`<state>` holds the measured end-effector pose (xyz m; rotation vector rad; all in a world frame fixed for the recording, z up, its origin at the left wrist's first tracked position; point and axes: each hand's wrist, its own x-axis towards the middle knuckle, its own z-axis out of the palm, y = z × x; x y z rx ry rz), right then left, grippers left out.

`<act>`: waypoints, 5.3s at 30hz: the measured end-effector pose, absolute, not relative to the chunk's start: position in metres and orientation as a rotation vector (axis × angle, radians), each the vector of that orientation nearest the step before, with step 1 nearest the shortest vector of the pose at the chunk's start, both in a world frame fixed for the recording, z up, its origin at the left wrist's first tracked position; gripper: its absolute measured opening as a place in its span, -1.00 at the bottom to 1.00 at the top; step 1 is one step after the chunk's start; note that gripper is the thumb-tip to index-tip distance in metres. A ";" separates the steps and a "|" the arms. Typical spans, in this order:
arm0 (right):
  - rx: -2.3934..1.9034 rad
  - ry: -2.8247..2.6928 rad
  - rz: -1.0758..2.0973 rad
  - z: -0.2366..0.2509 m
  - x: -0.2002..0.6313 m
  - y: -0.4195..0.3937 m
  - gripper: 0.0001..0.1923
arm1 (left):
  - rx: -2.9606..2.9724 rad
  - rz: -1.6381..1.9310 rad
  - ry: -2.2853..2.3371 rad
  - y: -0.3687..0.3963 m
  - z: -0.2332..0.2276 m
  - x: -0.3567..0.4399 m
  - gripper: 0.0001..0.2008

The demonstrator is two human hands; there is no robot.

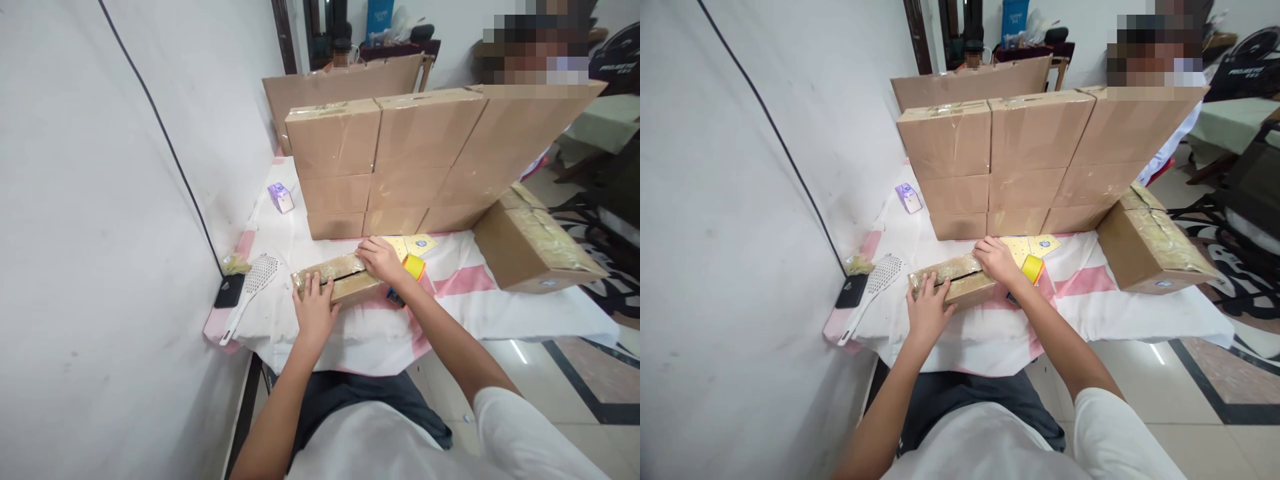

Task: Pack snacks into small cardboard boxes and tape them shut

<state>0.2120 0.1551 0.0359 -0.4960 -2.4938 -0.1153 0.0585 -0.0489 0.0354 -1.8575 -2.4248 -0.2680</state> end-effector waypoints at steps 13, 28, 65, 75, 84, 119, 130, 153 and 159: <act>-0.330 -2.506 0.001 0.043 0.254 0.116 -0.68 | -2.023 -0.271 -2.430 -0.055 0.047 0.054 -0.44; -0.318 -2.455 -0.017 0.049 0.262 0.083 -0.75 | -2.016 -0.346 -2.467 -0.049 0.047 0.052 -0.50; -1.082 -2.060 0.573 0.079 0.264 0.060 -0.78 | -1.988 -0.466 -2.352 -0.040 0.026 0.083 -0.53; -1.170 -2.168 0.890 0.072 0.255 0.091 -0.77 | -1.956 -0.482 -2.377 -0.045 0.044 0.092 -0.43; -1.070 -2.170 0.623 0.053 0.254 0.092 -0.78 | -2.266 -0.423 -2.088 -0.009 0.052 0.075 -0.39; -1.377 -2.047 0.623 0.024 0.244 0.137 -0.78 | -2.527 -0.624 -1.829 -0.001 0.032 0.105 -0.49; -1.469 -1.724 0.584 0.025 0.290 0.153 -0.58 | -2.351 -0.796 -1.913 -0.017 0.033 0.117 -0.55; -1.563 -1.537 0.595 -0.020 0.385 0.197 -0.55 | -1.595 -1.117 -2.344 -0.125 -0.061 0.026 -0.67; -0.950 -1.905 0.793 -0.003 0.331 0.146 -0.36 | -1.557 -1.916 -2.686 -0.098 -0.067 0.024 -0.29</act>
